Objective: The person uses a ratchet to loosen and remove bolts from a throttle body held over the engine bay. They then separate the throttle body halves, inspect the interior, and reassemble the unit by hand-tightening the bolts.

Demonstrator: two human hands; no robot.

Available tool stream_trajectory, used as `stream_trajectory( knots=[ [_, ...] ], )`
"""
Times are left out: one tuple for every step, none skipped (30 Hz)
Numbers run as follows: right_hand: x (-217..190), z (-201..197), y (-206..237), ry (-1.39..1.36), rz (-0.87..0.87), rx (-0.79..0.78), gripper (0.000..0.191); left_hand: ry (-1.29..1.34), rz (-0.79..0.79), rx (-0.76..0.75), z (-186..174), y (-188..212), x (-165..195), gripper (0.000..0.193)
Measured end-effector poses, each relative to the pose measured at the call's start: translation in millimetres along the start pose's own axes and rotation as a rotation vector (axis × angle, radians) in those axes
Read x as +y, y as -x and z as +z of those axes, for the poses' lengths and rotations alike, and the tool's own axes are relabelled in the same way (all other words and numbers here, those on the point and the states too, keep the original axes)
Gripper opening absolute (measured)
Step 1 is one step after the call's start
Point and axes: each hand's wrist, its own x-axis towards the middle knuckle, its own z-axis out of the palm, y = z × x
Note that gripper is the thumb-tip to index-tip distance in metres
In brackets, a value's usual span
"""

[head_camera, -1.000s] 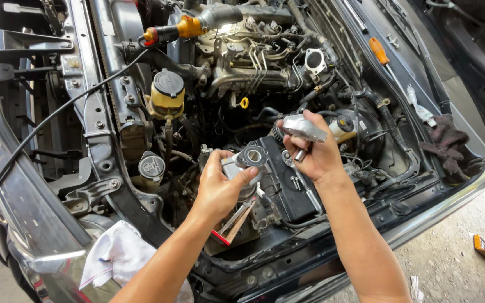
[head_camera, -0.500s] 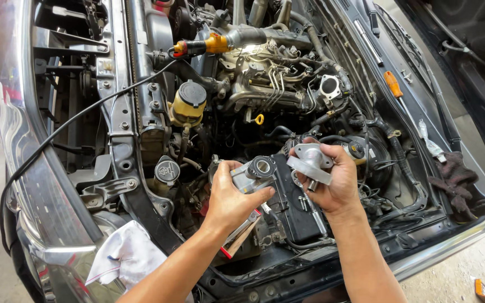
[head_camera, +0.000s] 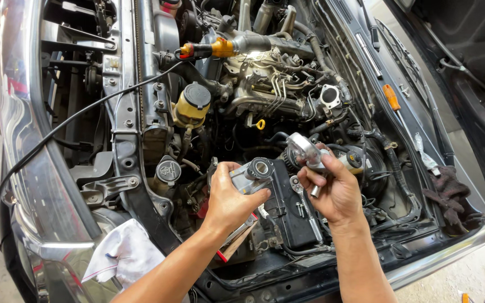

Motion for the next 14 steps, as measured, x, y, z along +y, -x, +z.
stream_trajectory(
  knots=[
    [1,1,1,0.052,-0.035,-0.018,0.026,0.009,0.008,0.005,1,0,-2,0.072],
    [3,3,3,0.105,-0.072,-0.037,0.030,0.011,0.013,0.011,2,-1,-4,0.070],
    [5,5,6,0.157,-0.109,-0.056,0.035,0.014,0.018,0.016,3,-1,-7,0.069],
    [7,7,10,0.143,-0.119,-0.095,0.039,0.016,0.021,0.022,4,-1,-10,0.068],
    [10,10,14,0.129,-0.126,-0.139,0.043,0.042,0.046,0.041,5,-2,-12,0.063],
    [14,14,15,0.115,-0.131,-0.186,0.047,0.066,0.071,0.064,5,-4,-15,0.059],
    [19,17,16,0.113,-0.142,-0.226,0.049,0.090,0.093,0.083,5,-4,-17,0.055],
    [25,19,18,0.112,-0.153,-0.260,0.052,0.117,0.089,0.074,5,-4,-20,0.052],
    [28,21,17,0.109,-0.167,-0.296,0.055,0.143,0.088,0.064,5,-5,-23,0.049],
    [31,23,17,0.177,-0.193,-0.274,0.054,0.169,0.085,0.051,4,-5,-24,0.047],
    [34,23,18,0.245,-0.217,-0.248,0.054,0.194,0.039,0.045,5,-3,-26,0.045],
    [37,24,19,0.314,-0.239,-0.222,0.054,0.219,-0.007,0.041,4,-3,-27,0.044],
    [40,26,18,0.414,-0.285,-0.193,0.057,0.245,-0.047,0.039,4,-5,-27,0.043],
    [43,28,17,0.512,-0.334,-0.165,0.062,0.299,-0.054,0.056,4,-7,-25,0.044]
  ],
)
